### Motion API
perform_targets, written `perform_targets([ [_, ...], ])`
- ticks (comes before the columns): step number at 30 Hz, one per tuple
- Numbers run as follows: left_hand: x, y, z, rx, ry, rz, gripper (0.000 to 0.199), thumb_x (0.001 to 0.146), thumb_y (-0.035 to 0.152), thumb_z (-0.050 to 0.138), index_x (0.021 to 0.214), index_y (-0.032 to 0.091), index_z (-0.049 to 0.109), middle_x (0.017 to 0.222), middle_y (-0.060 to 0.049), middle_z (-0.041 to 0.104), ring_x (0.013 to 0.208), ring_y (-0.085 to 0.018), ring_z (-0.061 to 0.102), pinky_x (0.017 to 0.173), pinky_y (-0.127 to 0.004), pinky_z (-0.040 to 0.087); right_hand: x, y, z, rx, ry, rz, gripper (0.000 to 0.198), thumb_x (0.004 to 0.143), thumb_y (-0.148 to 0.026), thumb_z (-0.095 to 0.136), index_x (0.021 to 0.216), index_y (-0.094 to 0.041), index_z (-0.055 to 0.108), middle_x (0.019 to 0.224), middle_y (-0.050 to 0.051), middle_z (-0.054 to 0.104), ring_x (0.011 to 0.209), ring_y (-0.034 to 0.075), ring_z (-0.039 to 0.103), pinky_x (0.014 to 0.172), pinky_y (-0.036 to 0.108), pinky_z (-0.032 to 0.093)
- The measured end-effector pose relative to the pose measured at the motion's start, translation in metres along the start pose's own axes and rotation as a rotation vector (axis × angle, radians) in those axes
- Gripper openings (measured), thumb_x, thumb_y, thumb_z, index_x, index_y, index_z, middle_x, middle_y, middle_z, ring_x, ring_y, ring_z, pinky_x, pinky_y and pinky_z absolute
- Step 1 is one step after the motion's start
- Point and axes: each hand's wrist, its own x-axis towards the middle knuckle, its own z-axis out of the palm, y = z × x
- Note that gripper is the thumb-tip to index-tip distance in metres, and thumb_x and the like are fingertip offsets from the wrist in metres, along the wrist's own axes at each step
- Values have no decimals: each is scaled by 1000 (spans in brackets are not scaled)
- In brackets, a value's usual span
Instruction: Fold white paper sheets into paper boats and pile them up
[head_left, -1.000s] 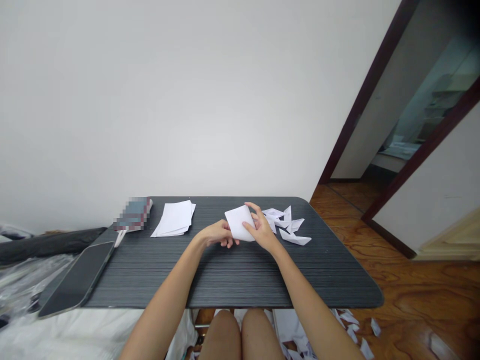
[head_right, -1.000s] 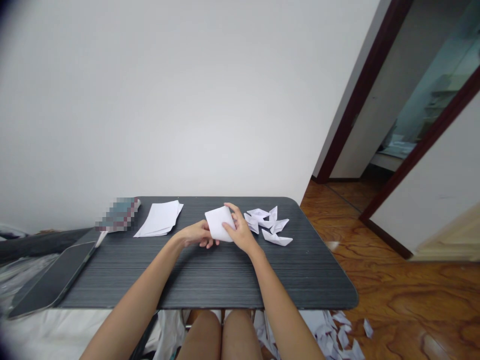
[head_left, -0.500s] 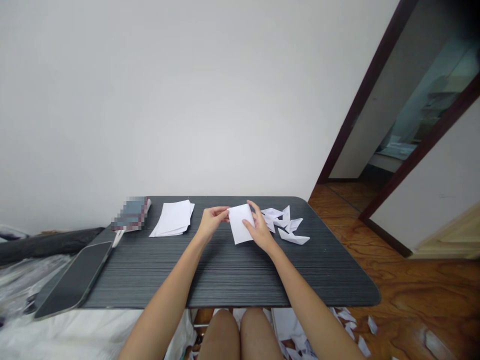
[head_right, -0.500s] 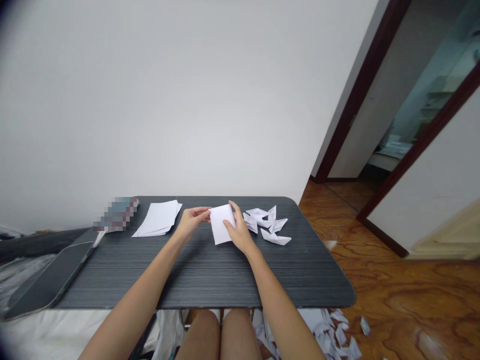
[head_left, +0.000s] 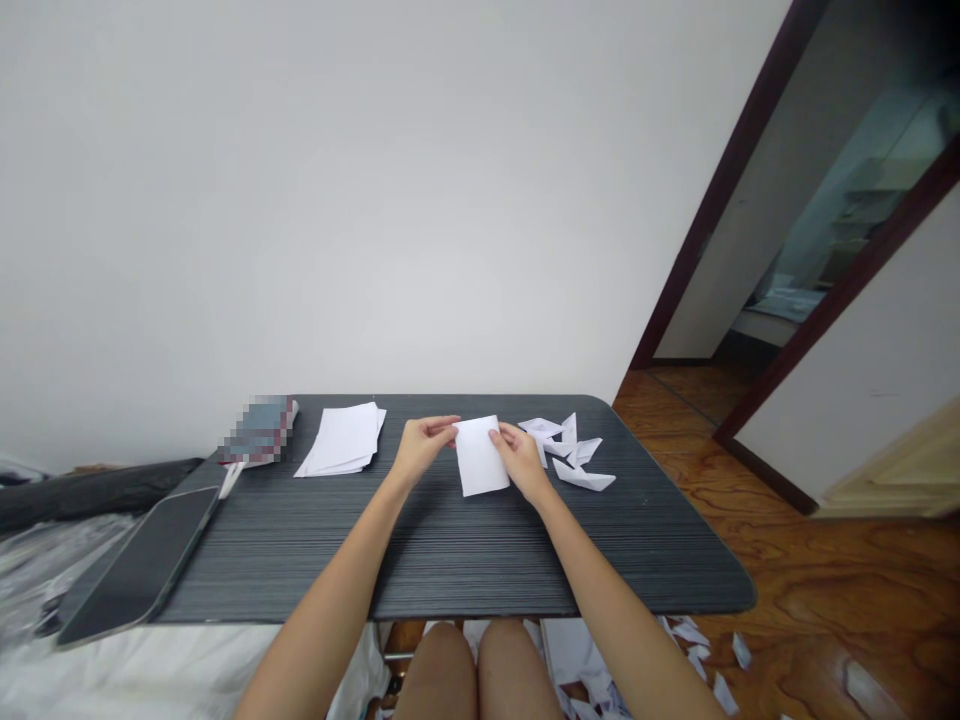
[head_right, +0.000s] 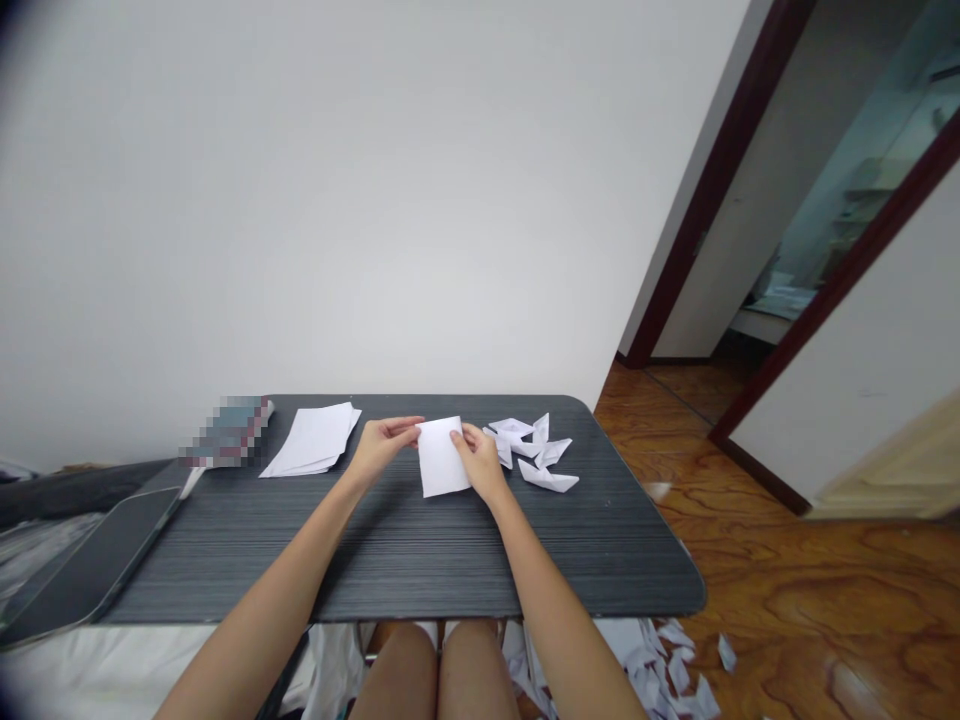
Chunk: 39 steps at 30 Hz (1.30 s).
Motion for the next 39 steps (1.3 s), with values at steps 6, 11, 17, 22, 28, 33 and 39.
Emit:
perform_targets([
  [6,0,-1,0,50,-40,10,34,64,26,61,92,8,62,73,-8,67,62,-15,61,64,-26,48,1,-1,-4,56,62,45,31,62,-38,60,80,-13,61,73,6,67,66,19,61,61,31,46],
  [11,1,-3,-1,49,-52,6,35,63,28,61,92,8,62,75,-9,67,63,-16,61,65,-27,49,1,-1,-4,101,46,57,30,63,-36,60,82,-13,62,73,6,67,62,18,60,59,30,46],
  [17,2,-3,-1,62,-53,17,34,64,27,60,91,7,62,75,-9,67,63,-16,61,64,-27,48,0,-2,-4,101,45,61,29,62,-35,61,80,-13,61,74,6,67,65,19,61,62,31,46],
  [22,1,0,0,60,-54,5,33,64,26,60,91,8,63,74,-8,67,63,-16,61,64,-27,48,-1,-5,-4,94,38,59,30,62,-36,61,81,-13,61,76,6,67,66,19,61,64,32,46],
  [28,0,0,0,56,-49,5,32,63,26,60,90,8,63,75,-8,67,63,-16,61,64,-27,48,-2,-6,-3,100,40,61,32,61,-38,61,82,-14,62,75,6,67,65,19,61,64,32,46],
  [33,-1,2,-1,70,-59,19,28,63,25,59,85,8,64,71,-7,67,61,-15,60,62,-26,47,-1,-4,-6,88,48,69,33,61,-41,60,79,-13,64,71,5,66,62,18,59,61,30,45],
  [39,-2,5,-3,172,-81,49,15,60,20,58,70,10,62,57,-2,61,48,-10,52,48,-19,42,-4,-9,-3,36,6,51,30,64,-43,58,65,-13,63,59,2,62,53,14,53,52,25,40],
])
